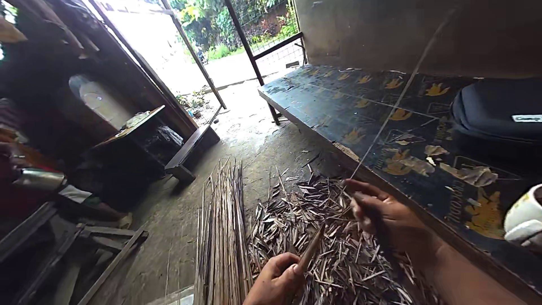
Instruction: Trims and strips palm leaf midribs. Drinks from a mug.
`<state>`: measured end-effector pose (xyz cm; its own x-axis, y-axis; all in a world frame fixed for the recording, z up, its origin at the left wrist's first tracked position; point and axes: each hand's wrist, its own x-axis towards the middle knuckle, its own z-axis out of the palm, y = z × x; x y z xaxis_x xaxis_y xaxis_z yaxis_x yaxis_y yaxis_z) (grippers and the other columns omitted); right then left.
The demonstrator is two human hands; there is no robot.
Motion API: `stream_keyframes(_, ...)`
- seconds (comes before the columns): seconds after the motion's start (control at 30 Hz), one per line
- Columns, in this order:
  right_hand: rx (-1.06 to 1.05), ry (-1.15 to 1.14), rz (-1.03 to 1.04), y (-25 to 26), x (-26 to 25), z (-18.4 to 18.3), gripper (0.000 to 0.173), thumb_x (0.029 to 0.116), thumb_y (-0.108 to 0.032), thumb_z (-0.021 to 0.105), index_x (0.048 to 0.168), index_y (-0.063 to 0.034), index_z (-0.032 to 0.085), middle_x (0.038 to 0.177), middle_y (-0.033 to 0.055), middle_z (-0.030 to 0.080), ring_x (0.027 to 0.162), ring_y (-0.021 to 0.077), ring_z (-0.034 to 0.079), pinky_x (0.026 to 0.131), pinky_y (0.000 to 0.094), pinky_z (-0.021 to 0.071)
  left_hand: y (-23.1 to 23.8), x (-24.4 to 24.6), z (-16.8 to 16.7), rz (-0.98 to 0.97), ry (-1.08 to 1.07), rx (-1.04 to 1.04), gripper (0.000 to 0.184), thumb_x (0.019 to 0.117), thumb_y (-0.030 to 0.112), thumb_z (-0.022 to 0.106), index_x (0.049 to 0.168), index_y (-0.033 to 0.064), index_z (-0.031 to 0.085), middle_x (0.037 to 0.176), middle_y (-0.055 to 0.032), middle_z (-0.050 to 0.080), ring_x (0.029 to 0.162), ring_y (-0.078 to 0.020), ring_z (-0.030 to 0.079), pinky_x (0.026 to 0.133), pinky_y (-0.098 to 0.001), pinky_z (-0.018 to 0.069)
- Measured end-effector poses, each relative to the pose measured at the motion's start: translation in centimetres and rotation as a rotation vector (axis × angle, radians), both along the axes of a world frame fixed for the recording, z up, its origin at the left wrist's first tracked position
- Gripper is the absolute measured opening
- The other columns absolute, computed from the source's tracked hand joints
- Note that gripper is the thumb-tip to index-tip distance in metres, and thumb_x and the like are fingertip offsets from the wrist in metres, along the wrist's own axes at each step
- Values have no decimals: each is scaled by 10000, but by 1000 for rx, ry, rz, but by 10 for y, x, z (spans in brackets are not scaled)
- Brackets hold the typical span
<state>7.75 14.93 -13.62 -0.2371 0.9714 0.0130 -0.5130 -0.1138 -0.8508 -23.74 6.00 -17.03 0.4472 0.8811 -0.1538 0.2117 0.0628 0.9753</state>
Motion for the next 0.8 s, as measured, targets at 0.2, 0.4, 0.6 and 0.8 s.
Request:
stream_keyframes(0.2, 97, -202, 173, -12, -1, 10, 446, 1020, -190, 517, 1459, -109, 497, 819, 23, 668, 583, 91, 612, 517, 243, 545, -2, 22, 4, 104, -185, -33, 194, 1038, 221, 544, 1094, 60, 638, 836, -41, 693, 710, -150, 684, 675, -342, 609)
stream_keyframes(0.4, 269, -280, 526, -24, -26, -15, 200, 1039, -249, 597, 1054, -56, 644, 768, 22, 696, 562, 82, 624, 508, 239, 534, 6, 35, 11, 35, -340, -28, 213, 1054, 261, 549, 1113, 80, 646, 872, -39, 702, 708, -140, 696, 636, -303, 615)
stream_keyframes(0.6, 333, -283, 613, -26, -33, -20, 165, 1043, -193, 586, 1054, -46, 659, 787, 5, 688, 593, 57, 618, 521, 212, 520, 12, 39, 6, -14, -377, -33, 230, 1062, 304, 558, 1060, 104, 671, 734, 7, 648, 580, -82, 621, 537, -234, 551)
stream_keyframes(0.8, 431, -351, 653, -26, -28, -13, 188, 1057, -219, 580, 1058, -58, 676, 809, -31, 689, 645, 31, 624, 574, 199, 536, 14, 33, 3, -168, -473, -122, 210, 1053, 312, 569, 1061, 127, 669, 740, 29, 633, 571, -43, 591, 509, -187, 503)
